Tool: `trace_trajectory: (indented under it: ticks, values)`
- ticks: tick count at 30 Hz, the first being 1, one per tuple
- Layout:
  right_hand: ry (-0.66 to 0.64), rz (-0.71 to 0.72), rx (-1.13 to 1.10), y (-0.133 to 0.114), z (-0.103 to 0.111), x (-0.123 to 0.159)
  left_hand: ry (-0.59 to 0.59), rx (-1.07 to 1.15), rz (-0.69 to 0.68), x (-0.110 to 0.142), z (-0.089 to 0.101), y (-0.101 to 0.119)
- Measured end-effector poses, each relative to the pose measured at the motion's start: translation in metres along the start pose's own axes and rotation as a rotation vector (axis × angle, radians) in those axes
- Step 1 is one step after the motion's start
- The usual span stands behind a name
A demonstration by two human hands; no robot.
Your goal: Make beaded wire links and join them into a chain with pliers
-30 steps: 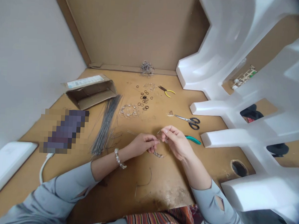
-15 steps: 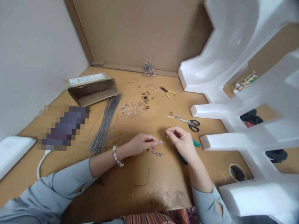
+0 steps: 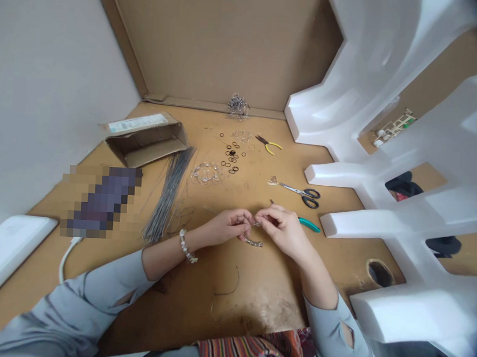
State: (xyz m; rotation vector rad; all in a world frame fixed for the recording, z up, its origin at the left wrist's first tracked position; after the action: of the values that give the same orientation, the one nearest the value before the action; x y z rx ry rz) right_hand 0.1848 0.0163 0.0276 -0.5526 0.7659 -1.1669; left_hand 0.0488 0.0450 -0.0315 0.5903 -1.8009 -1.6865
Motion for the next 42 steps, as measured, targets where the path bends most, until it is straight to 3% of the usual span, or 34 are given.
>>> trace_trajectory:
  ticks: [10,14,24,34,42]
  values:
    - [0.017,-0.048,-0.065,-0.001,0.003,0.002,-0.013,-0.054,0.006,0.001,-0.003,0.001]
    - [0.041,-0.019,0.029,0.0,0.004,0.001,-0.016,0.002,-0.003,0.001,-0.004,0.0]
    - [-0.102,0.019,0.002,-0.006,-0.006,0.002,-0.061,0.012,0.006,0.002,-0.007,0.005]
    - [-0.016,-0.116,-0.183,-0.002,0.002,-0.001,-0.059,0.016,-0.002,0.004,-0.01,0.008]
    - [-0.018,-0.225,-0.31,0.002,0.001,-0.001,-0.044,-0.058,-0.079,0.008,-0.007,0.016]
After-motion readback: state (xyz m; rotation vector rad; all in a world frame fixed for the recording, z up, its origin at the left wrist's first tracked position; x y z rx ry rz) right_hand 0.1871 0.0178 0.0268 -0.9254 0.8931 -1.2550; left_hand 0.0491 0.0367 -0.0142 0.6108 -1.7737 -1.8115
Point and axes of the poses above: each hand's wrist, its own x-axis away from the middle knuckle, its own z-axis out of the back of the hand, y = z × x, the point moved 5 cm from there along -x, towards the middle knuckle, and after that the axes turned 2 degrees about y, right-handed, at the moved point
